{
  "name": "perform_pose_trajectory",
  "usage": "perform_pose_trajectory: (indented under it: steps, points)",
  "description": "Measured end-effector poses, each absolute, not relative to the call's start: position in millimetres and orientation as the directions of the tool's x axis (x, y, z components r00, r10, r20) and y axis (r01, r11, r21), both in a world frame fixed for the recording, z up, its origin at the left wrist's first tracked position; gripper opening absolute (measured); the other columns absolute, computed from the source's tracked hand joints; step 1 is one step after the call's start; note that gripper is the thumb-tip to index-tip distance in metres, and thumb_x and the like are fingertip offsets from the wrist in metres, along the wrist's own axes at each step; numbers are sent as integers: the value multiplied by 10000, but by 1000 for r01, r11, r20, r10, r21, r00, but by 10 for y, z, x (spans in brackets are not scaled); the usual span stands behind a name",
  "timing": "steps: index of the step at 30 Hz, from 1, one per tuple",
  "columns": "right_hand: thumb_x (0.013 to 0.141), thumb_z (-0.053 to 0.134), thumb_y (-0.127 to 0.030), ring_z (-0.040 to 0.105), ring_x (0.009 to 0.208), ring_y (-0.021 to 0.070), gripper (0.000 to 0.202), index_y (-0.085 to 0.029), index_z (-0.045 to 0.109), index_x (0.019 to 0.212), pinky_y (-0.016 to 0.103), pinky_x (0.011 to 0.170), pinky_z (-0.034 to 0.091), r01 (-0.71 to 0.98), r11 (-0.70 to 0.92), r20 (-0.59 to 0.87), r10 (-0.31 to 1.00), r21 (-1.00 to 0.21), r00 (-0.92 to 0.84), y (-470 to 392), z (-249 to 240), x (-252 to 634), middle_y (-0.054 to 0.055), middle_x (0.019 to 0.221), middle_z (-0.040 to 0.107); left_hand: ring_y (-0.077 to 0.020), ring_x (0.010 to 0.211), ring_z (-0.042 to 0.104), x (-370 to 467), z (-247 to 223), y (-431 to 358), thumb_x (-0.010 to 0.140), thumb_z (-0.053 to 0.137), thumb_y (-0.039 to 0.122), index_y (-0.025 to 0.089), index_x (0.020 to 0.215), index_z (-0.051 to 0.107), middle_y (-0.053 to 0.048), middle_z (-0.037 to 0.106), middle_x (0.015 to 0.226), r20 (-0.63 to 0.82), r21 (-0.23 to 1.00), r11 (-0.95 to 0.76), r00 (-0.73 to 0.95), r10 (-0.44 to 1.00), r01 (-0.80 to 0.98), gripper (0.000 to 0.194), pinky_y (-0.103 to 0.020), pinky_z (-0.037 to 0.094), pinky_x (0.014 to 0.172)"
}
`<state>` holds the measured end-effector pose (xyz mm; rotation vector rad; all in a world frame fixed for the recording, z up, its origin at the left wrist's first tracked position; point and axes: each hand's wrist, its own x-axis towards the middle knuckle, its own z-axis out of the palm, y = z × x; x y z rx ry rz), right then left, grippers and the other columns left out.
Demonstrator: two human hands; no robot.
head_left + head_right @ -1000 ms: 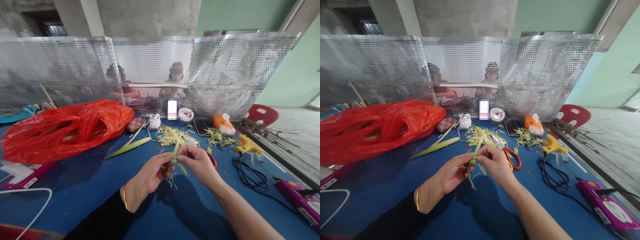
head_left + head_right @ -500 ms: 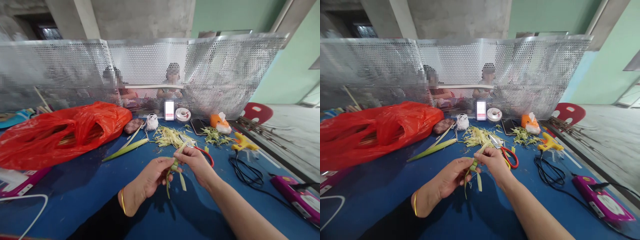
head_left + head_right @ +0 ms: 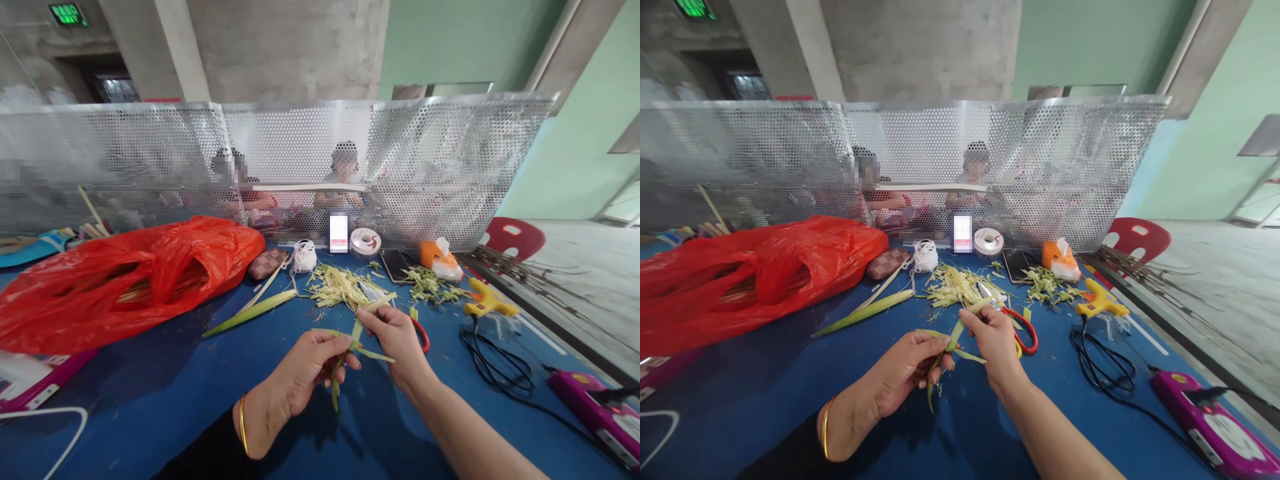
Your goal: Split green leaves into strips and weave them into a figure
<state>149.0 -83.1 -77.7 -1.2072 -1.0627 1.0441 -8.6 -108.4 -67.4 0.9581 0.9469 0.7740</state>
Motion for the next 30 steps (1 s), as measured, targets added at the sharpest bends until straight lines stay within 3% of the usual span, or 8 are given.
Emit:
perform_pose_trajectory:
  steps: [5, 9, 13, 18, 26, 30]
  points:
    - [657, 708, -560, 493, 531, 139, 391, -179, 684, 743, 281, 532, 409, -169, 2, -25, 987, -986, 156, -838, -768, 1491, 5, 646, 582, -101, 541, 602, -109, -672, -1046, 712, 754, 410, 133, 796, 694, -69, 721, 737, -291, 892, 345, 216, 932, -291, 295, -174, 246, 388]
    - [667, 746, -404, 563, 639, 155, 249, -177, 695, 756, 281, 635, 448, -61, -34, -28, 994, -998, -110, -944, -748, 1405, 13, 704, 637, -134, 633, 661, -133, -639, -1005, 729, 749, 395, 136, 809, 673, -103, 744, 823, -274, 876, 262, 31, 961, -404, 282, -165, 262, 387]
    - [769, 691, -394, 594, 781, 205, 229, -169, 706, 808, 306, 728, 447, 71, 127, 94, 932, -989, -349, -1061, -790, 1284, 39, 790, 675, -161, 735, 682, -129, -625, -1014, 721, 760, 401, 119, 815, 700, -133, 746, 903, -233, 870, 238, 66, 970, -432, 303, -164, 333, 436]
    - [854, 593, -432, 511, 634, 162, 325, -166, 673, 686, 272, 617, 391, 227, 221, 155, 949, -949, -276, -1084, -880, 1240, 9, 654, 597, -161, 758, 672, -127, -622, -1037, 618, 824, 224, 111, 877, 754, -129, 746, 902, -212, 871, 258, 153, 965, -418, 291, -161, 367, 466]
    - [903, 524, -290, 528, 687, 173, 332, -198, 551, 585, 279, 648, 394, 380, 430, 294, 883, -819, -366, -1156, -810, 1251, 20, 711, 578, -115, 598, 604, -132, -605, -1012, 673, 775, 203, 83, 784, 752, -87, 702, 686, -200, 880, 219, 91, 976, -422, 166, -156, 303, 382]
    - [923, 496, -269, 547, 728, 189, 323, -206, 516, 607, 300, 690, 389, 457, 500, 313, 849, -736, -425, -1192, -808, 1242, 31, 739, 600, -105, 579, 600, -130, -596, -1011, 657, 781, 184, 92, 773, 733, -82, 706, 717, -222, 861, 233, 78, 972, -453, 156, -152, 276, 359]
